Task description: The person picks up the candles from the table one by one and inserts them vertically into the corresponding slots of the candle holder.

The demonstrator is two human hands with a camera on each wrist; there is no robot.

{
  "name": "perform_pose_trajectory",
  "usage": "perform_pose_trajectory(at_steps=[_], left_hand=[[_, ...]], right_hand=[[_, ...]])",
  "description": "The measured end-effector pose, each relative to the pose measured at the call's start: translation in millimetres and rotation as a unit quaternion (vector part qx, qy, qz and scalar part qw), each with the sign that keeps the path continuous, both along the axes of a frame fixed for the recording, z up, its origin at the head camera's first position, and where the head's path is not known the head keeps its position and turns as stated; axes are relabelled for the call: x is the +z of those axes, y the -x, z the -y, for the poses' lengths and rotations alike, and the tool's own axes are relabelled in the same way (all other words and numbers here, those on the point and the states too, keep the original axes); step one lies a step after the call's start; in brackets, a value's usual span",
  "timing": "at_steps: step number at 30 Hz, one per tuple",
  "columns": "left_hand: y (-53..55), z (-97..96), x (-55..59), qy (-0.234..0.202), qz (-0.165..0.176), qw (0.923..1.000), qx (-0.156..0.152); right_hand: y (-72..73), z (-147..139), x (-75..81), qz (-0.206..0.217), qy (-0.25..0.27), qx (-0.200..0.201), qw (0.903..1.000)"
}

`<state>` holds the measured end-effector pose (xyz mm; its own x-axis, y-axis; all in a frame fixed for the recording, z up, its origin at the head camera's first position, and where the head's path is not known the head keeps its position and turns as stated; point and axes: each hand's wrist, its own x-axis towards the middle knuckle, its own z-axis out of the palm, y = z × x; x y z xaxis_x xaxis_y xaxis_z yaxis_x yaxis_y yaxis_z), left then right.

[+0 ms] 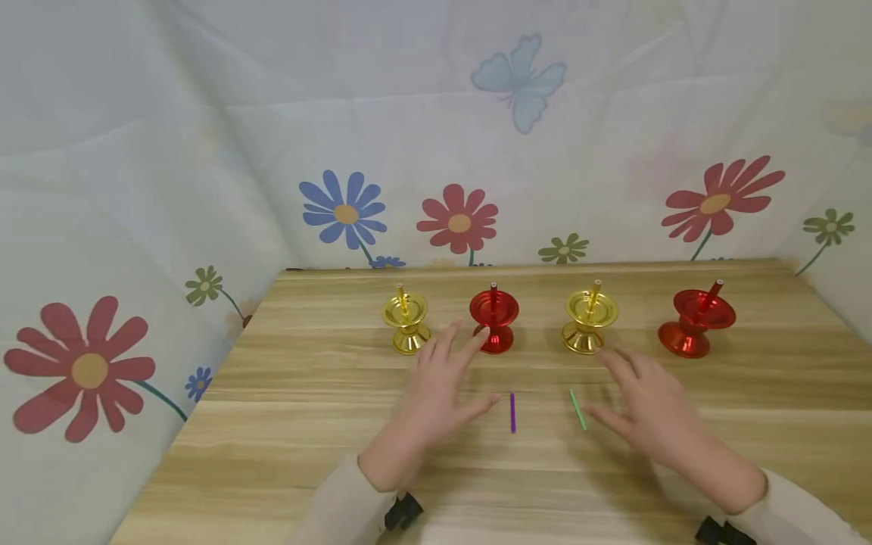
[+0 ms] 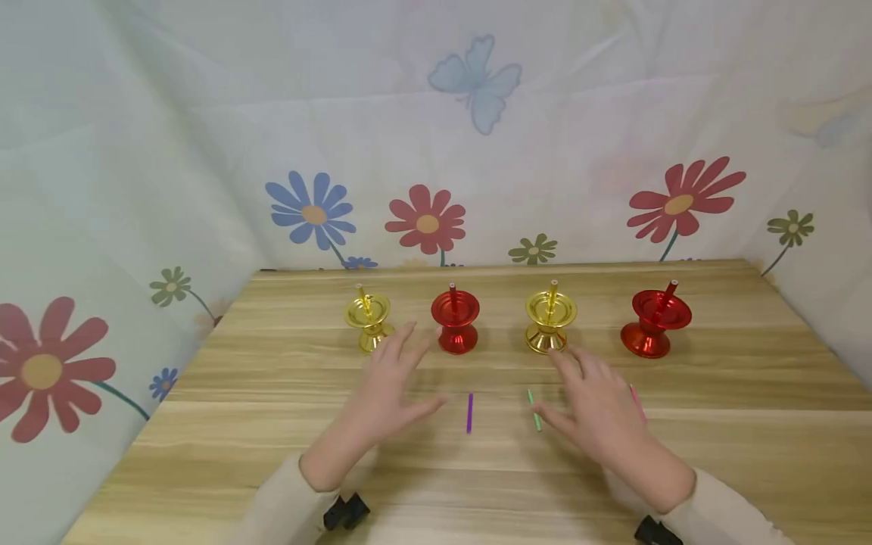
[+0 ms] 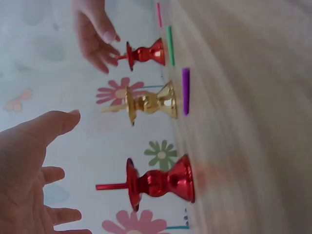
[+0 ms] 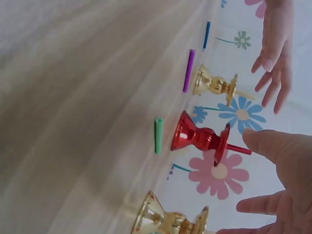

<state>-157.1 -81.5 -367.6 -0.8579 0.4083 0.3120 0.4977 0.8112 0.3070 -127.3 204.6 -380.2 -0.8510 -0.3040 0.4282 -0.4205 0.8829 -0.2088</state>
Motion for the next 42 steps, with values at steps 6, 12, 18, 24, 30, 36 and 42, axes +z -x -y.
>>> perform_pose_trajectory(at_steps=[6, 12, 18, 24, 30, 36, 42], left_hand=[[4.0, 11.8, 12.2, -0.031, -0.012, 0.9991, 0.028], [7.4, 22.3, 24.7, -0.069, 0.003, 0.9962, 0.052], [17.0, 33.5, 32.1, -0.126, 0.017, 0.9889, 0.077], [30.9, 45.6, 32.8, -0.147, 0.015, 0.9813, 0.124], [44.3, 55.9, 35.6, -0.19, 0.05, 0.9692, 0.149], [58.5, 67.2, 38.2, -0.219, 0.085, 0.9565, 0.174], [74.1, 69.0, 38.0, -0.258, 0.127, 0.9368, 0.2]], right_hand=[[-1.6, -5.5, 5.1, 0.027, 0.007, -0.021, 0.9994], [-2.2, -13.1, 14.4, 0.042, 0.007, -0.039, 0.9983], [-1.1, -23.3, 21.1, 0.062, 0.012, -0.057, 0.9964], [-0.2, -30.8, 25.1, 0.079, 0.011, -0.071, 0.9943], [2.3, -39.2, 23.8, 0.087, 0.008, -0.079, 0.9931], [8.0, -44.8, 26.0, 0.098, 0.016, -0.081, 0.9917], [10.7, -55.2, 27.9, 0.153, 0.023, -0.1, 0.9829]])
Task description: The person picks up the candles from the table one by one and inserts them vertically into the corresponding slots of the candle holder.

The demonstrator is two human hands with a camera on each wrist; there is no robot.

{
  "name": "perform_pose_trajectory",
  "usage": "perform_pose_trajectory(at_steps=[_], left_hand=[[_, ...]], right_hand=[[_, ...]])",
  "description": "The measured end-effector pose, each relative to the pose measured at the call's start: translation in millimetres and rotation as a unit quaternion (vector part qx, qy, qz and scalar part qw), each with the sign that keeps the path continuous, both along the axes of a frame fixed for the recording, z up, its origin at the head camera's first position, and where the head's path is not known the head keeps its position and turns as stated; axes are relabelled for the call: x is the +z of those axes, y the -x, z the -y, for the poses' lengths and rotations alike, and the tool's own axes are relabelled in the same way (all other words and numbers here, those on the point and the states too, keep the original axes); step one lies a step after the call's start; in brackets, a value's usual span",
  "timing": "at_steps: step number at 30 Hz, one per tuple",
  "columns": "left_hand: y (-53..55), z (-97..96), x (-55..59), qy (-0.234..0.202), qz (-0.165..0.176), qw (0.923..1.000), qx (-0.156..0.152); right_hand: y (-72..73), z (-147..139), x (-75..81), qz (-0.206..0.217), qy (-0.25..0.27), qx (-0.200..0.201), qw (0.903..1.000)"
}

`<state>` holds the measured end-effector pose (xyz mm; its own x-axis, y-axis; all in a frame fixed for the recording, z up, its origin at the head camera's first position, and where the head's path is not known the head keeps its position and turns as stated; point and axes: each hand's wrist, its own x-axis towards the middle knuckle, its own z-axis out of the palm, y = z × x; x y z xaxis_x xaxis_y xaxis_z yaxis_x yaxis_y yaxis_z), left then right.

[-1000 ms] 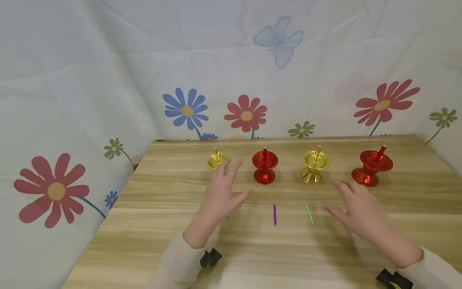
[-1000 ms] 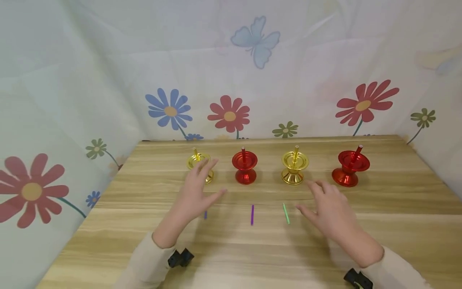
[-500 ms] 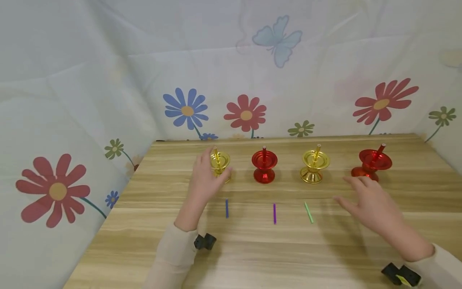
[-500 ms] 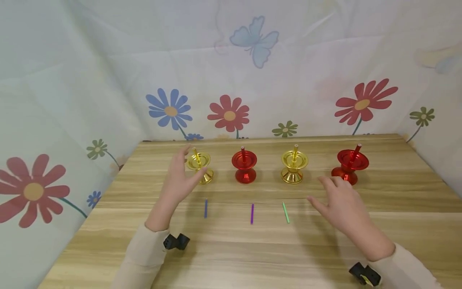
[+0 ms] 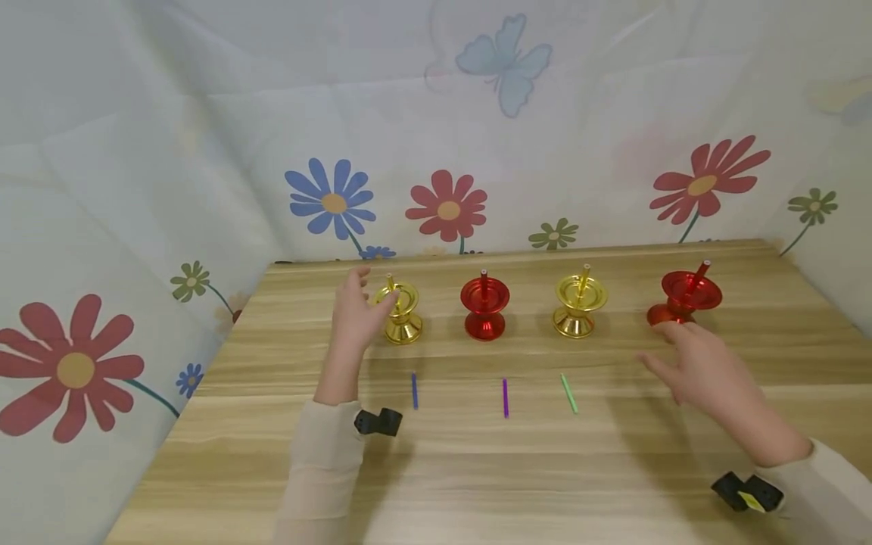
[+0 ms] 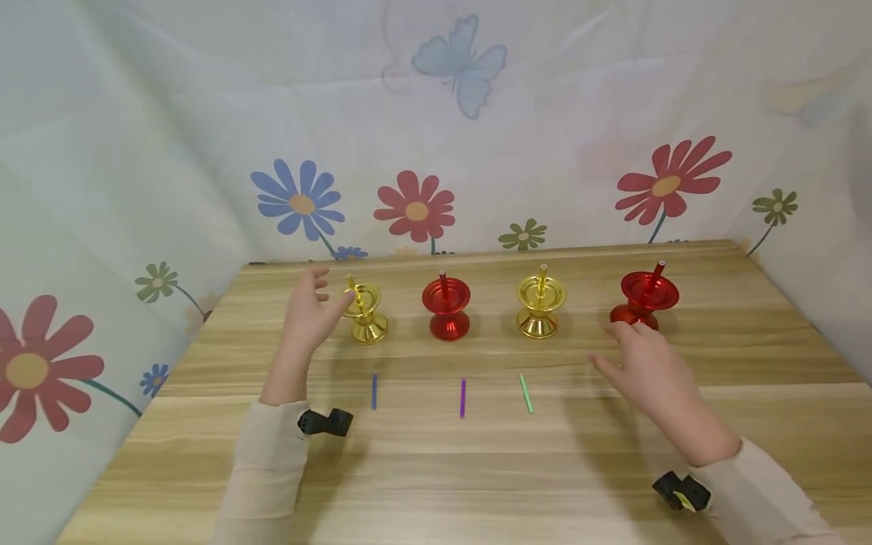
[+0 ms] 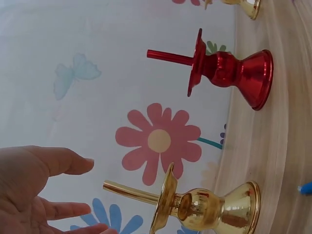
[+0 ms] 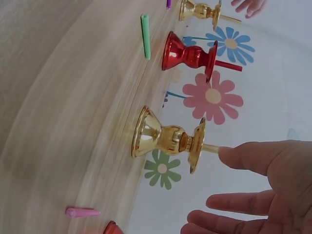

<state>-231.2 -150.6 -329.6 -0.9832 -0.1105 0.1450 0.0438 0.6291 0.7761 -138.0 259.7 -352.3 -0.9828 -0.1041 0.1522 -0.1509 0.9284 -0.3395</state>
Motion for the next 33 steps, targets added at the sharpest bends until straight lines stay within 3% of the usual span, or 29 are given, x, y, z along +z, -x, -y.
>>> perform_pose_trajectory(at_steps=[6, 13, 25, 30, 33], left_hand=[[8.6, 6.9, 1.2, -0.036, 0.025, 0.9988, 0.021], [9.4, 12.2, -4.9, -0.067, 0.055, 0.9958, 0.03], [19.8, 11.9, -20.2, -0.083, 0.083, 0.9929, 0.018], [22.1, 9.9, -24.9, -0.102, 0.096, 0.9901, 0.012], [23.0, 11.1, -28.0, -0.137, 0.104, 0.9851, 0.009]], right_hand=[[4.7, -7.3, -3.5, 0.016, 0.011, -0.013, 0.9997], [8.8, -12.5, -10.0, 0.046, 0.01, -0.019, 0.9987], [7.9, -30.4, -27.8, 0.116, 0.016, -0.024, 0.9928], [1.7, -35.7, -36.9, 0.111, 0.022, -0.028, 0.9932], [1.5, -36.9, -40.2, 0.105, 0.013, -0.025, 0.9941]])
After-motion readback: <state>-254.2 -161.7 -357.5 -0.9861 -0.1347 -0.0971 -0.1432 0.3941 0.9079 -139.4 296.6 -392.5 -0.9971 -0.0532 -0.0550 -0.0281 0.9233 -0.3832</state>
